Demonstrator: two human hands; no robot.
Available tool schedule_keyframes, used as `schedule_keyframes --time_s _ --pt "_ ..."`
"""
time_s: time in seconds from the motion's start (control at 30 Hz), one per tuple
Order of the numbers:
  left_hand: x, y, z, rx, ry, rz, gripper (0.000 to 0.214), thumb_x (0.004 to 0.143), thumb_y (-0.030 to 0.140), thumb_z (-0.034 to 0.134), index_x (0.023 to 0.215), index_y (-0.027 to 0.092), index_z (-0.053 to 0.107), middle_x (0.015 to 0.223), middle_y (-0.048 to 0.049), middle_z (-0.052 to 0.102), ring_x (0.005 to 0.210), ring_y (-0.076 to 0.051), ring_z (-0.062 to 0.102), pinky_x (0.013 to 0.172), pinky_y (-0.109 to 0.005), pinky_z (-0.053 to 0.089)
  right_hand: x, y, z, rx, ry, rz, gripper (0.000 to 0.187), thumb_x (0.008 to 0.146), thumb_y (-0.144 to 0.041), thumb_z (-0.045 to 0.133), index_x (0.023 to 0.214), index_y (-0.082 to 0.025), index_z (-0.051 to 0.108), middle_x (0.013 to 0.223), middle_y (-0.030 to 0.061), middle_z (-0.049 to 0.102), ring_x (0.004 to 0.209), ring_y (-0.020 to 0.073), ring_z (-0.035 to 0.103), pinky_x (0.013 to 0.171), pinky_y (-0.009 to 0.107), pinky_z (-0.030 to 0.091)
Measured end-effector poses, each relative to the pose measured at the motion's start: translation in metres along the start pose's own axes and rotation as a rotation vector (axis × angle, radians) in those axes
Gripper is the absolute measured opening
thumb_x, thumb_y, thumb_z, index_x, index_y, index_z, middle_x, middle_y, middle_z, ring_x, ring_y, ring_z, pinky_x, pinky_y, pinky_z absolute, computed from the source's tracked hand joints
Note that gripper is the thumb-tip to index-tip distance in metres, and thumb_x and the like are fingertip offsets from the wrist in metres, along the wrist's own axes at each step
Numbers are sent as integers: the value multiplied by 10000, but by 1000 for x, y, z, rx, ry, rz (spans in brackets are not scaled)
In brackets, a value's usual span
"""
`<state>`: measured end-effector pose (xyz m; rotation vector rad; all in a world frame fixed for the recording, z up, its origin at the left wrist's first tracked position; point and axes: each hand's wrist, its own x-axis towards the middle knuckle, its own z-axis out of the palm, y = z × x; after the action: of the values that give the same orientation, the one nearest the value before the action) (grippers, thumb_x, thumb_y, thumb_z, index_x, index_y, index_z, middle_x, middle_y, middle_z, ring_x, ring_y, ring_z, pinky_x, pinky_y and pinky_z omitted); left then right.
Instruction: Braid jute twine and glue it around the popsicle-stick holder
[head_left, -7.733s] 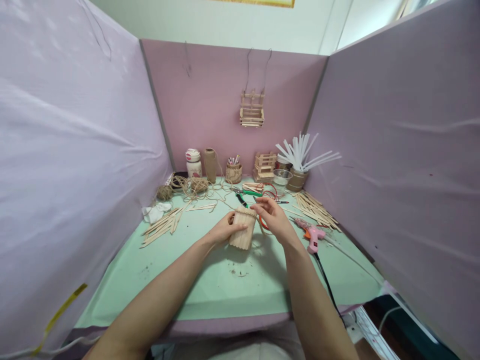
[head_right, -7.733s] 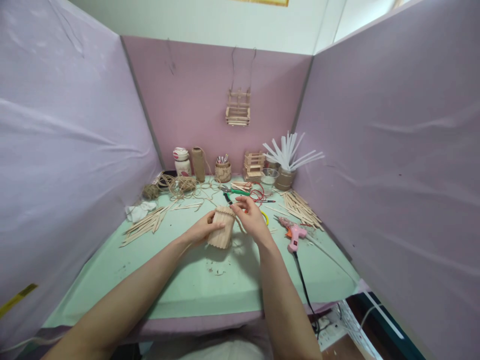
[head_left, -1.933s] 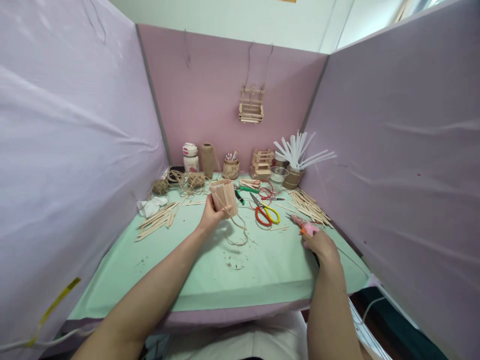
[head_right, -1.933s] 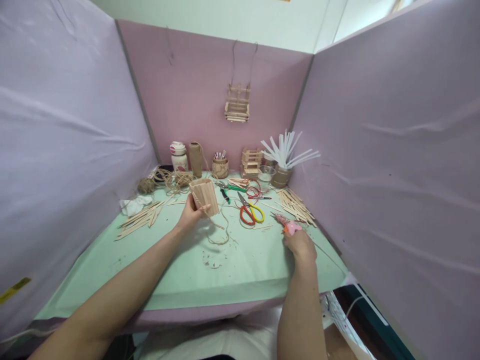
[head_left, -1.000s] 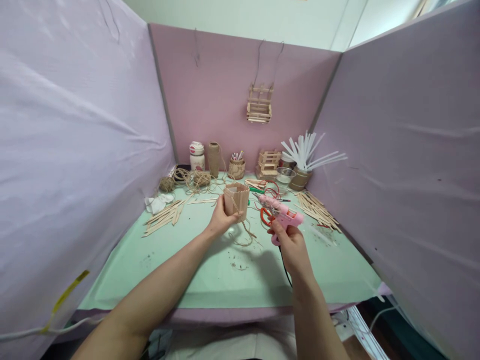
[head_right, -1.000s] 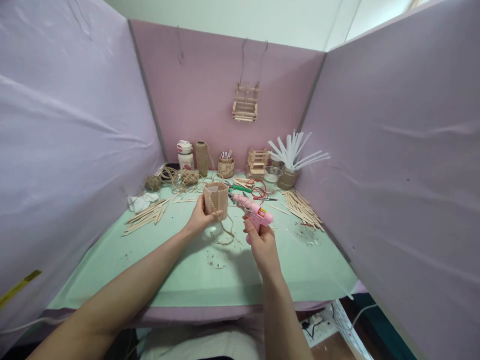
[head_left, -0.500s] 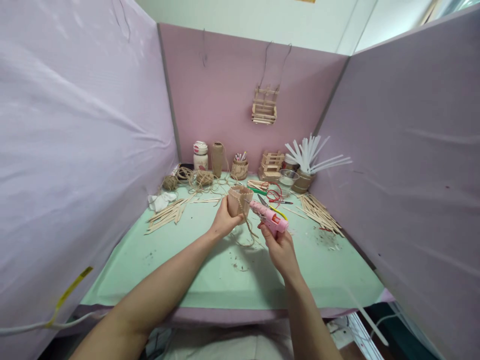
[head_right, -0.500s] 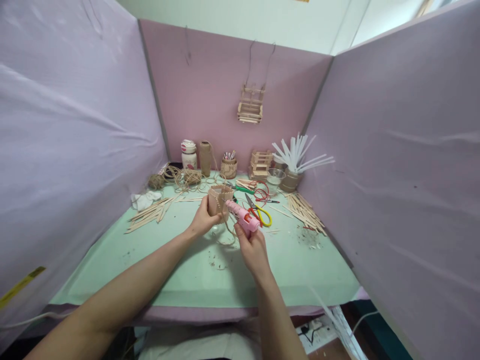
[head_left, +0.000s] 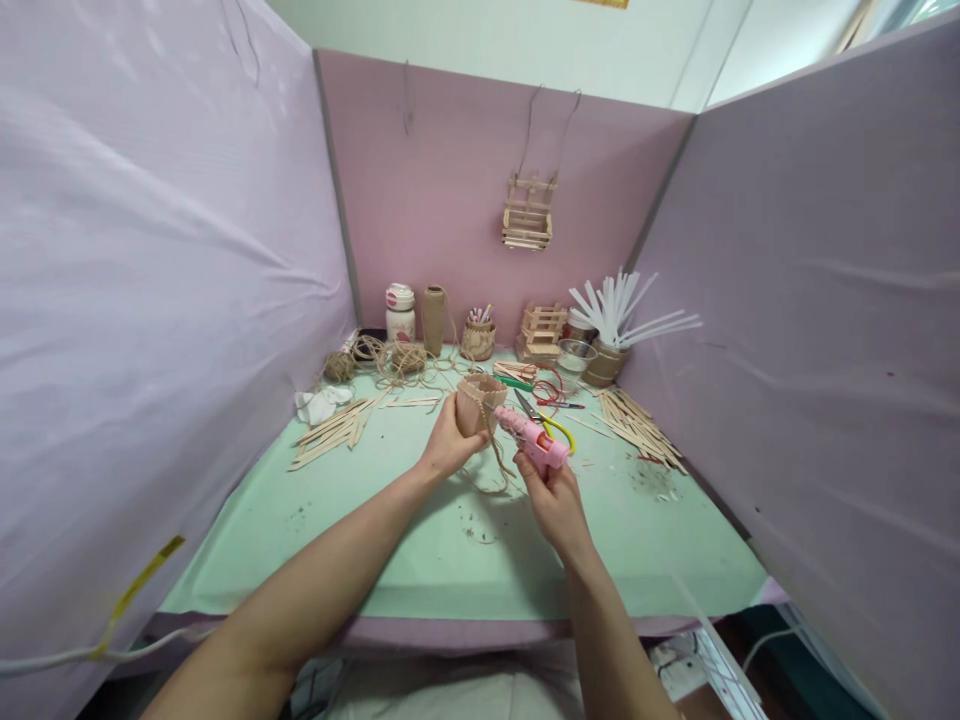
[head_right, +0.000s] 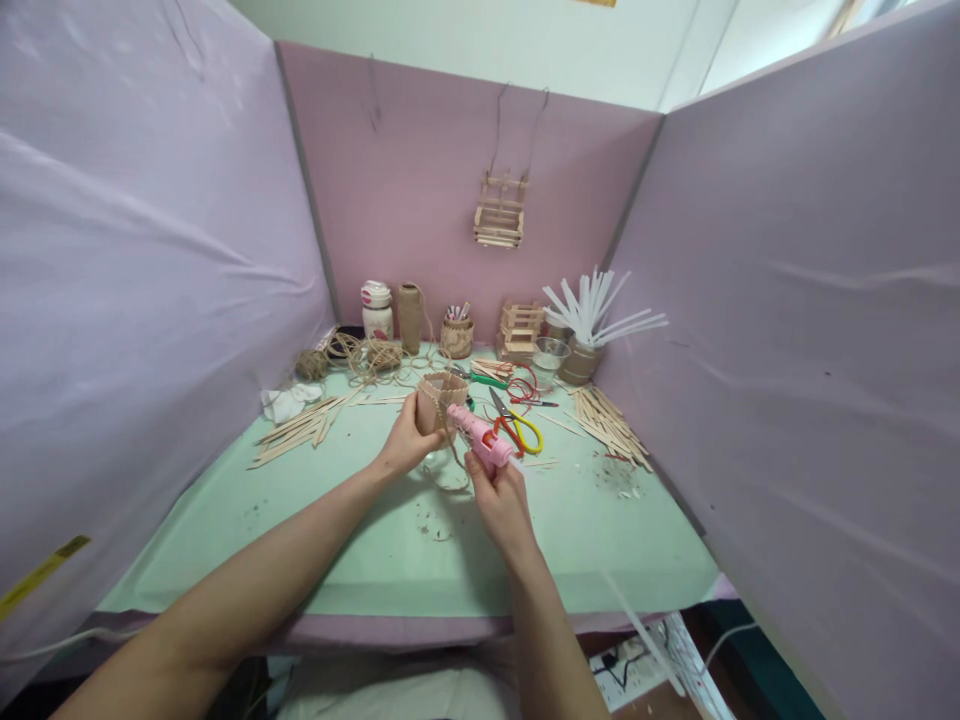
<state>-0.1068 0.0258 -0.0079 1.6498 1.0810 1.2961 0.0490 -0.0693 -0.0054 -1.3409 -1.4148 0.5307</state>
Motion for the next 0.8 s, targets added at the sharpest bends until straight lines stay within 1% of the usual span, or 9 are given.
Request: schedule_keyframes --time_s 0.17,0.4,0.57,0.8 --pt "0 -2 1 0 -1 10 680 598 248 742 1207 179 447 1153 -95 573 1035 -260 564 869 -385 475 0 -1 0 11 -9 1 292 842 -456 507 743 -189 571 573 -20 476 548 142 419 523 256 356" --pt "-1 1 1 23 -23 -6 676 613 239 730 1213 179 425 1178 -83 565 1044 -235 560 856 -353 484 0 -2 1 7 4 -27 283 845 -438 508 855 -170 598 607 -25 491 556 132 410 542 253 344" --pt "-1 1 1 40 -18 -7 678 614 241 730 1215 179 422 1183 -79 562 1042 -228 558 853 -343 484 0 -1 1 16 3 -13 293 838 -444 513 816 -165 599 577 -30 472 536 127 393 520 248 329" --pt "-1 2 1 45 -16 -10 670 612 251 733 1204 171 430 1173 -86 567 1041 -236 560 848 -348 482 0 1 1 19 0 -33 290 846 -422 515 892 -155 617 603 -23 496 553 129 411 543 252 353"
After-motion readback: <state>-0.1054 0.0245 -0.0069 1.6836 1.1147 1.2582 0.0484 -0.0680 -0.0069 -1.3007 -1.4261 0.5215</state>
